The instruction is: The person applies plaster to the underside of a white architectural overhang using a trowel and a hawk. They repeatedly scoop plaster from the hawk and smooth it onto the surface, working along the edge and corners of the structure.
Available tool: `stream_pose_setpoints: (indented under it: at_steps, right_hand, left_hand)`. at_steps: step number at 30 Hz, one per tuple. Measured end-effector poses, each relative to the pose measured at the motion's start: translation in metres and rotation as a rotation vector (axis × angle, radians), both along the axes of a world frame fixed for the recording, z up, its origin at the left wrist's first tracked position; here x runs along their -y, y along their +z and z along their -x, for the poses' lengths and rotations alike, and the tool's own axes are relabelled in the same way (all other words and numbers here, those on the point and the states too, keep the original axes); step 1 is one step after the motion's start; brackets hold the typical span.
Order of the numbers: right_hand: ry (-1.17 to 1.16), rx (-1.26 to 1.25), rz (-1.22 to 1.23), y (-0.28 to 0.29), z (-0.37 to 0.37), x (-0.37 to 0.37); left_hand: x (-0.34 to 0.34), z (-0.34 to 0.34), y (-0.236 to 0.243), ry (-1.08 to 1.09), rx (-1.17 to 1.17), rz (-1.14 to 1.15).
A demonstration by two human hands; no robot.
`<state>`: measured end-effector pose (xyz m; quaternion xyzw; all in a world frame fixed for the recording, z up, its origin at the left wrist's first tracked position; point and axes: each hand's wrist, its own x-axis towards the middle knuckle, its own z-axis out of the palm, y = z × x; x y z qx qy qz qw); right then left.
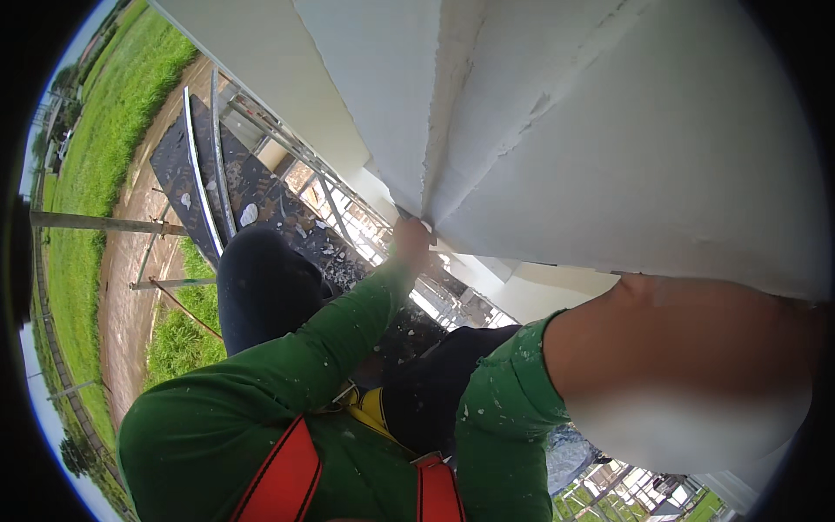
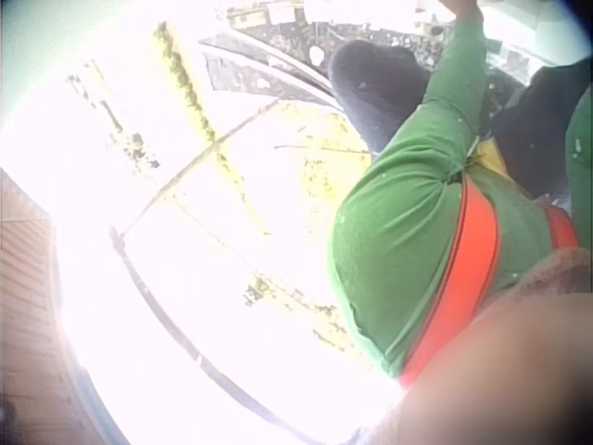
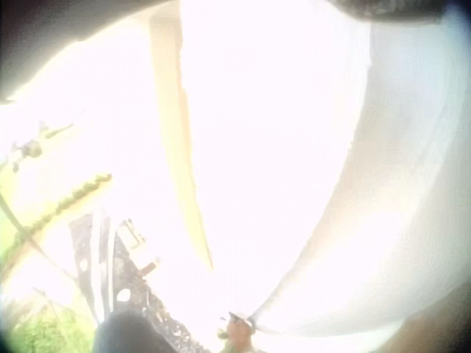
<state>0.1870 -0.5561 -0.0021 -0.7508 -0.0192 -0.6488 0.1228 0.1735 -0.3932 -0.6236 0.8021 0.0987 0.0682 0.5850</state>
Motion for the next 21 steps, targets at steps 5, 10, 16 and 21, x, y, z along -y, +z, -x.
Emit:
stream_pose_setpoints:
  at_steps: [5,10,16,21]
  right_hand:
    - [-0.049,-0.004,-0.004,-0.007,-0.005,0.006]
    - [-0.034,0.018,-0.027,-0.010,-0.002,0.001]
    - [-0.042,0.024,-0.053,-0.011,0.000,0.001]
    - [-0.049,0.015,-0.041,-0.013,0.001,0.002]
  left_hand:
    - [-0.013,-0.017,0.043,-0.153,0.087,0.236]
    - [-0.025,-0.006,0.223,-0.041,-0.098,0.706]
    - [-0.071,-0.009,0.421,-0.315,-0.042,0.381]
    - [-0.066,0.000,0.519,-0.176,-0.389,0.971]
